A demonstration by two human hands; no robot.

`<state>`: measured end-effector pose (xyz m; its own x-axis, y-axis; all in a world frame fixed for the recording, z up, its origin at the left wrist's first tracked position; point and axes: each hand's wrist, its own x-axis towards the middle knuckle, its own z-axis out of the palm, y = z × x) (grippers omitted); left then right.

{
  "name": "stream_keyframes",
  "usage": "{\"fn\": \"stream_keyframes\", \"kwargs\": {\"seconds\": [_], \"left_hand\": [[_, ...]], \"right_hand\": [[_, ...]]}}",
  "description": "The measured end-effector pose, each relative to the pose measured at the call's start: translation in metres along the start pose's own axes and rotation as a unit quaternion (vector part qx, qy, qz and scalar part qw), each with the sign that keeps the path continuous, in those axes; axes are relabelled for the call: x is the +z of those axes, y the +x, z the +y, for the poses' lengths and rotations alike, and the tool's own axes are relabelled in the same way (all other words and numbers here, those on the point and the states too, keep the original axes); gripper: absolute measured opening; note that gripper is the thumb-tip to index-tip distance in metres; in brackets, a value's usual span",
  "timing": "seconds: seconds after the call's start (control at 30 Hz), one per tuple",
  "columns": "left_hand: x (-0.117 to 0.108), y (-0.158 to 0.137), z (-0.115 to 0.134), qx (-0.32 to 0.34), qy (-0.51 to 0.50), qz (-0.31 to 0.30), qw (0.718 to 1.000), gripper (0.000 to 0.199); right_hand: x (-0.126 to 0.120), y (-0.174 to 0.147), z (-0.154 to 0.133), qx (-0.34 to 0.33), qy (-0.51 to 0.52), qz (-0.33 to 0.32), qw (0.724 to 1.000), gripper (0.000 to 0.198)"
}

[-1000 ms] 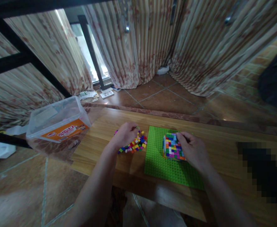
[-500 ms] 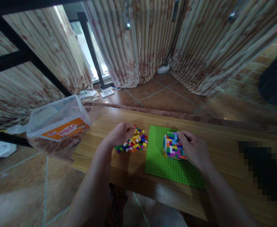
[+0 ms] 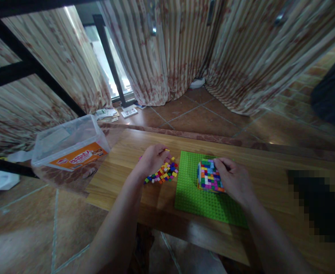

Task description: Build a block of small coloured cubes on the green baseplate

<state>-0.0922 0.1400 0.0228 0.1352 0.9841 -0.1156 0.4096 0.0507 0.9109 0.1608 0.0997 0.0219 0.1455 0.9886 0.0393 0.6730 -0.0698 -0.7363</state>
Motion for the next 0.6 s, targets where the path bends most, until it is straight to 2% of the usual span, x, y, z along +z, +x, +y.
{"fn": "stream_keyframes", "kwargs": {"seconds": [0.13,0.33,0.6], "left_hand": [[0.002,0.004,-0.002,-0.001,0.011,0.019,1.0,0.016],[0.005,0.003,0.004,0.003,-0.039,0.042,0.998,0.016],[0.01,0.003,0.01,-0.032,-0.101,0.073,0.992,0.008]], "right_hand": [[0.0,0.0,0.001,0.002,0.0,-0.005,1.0,0.04],[0.001,0.001,0.003,0.005,0.002,-0.008,1.0,0.04],[0.001,0.0,0.003,-0.006,0.0,-0.003,1.0,0.041]]}}
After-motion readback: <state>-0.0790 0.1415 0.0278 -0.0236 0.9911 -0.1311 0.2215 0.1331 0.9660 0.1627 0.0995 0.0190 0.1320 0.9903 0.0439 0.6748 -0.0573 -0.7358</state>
